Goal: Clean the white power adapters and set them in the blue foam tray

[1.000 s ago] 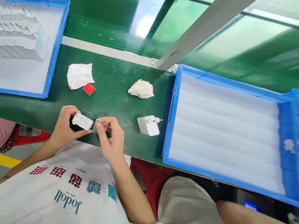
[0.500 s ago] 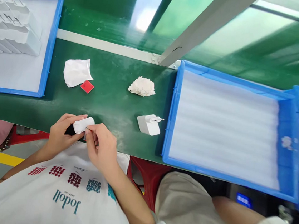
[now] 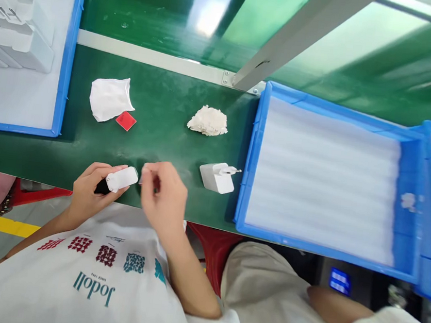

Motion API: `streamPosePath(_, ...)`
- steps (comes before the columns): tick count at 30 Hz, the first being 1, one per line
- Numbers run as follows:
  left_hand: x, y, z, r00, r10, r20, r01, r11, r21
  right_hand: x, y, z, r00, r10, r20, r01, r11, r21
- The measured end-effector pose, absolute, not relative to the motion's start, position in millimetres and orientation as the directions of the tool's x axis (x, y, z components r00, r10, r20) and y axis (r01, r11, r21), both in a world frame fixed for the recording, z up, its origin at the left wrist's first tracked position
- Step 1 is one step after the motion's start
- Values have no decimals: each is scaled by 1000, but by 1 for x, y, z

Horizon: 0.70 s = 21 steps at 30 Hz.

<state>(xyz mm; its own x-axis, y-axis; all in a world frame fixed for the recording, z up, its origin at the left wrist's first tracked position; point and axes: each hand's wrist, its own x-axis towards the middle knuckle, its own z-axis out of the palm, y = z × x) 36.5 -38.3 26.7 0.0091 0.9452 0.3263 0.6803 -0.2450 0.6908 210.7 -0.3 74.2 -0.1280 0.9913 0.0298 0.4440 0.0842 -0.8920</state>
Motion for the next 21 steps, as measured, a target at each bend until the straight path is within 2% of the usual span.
streamPosePath(2,37,-39,26,1,951,309,672,-230,704,217,-2,72,-97,995,13,396,51,-917)
streamPosePath(10,38,-39,25,-19,949,314,666,-222,712,216,-11,64,-154,988,-25,343,29,-939)
streamPosePath(17,33,-35,29,41,946,322,655,-269,706,216,13,67,-305,934,-188,272,-104,-957)
streamPosePath(21,34,-35,30,25,947,320,683,-251,687,204,33,58,-285,948,-143,181,-94,-979)
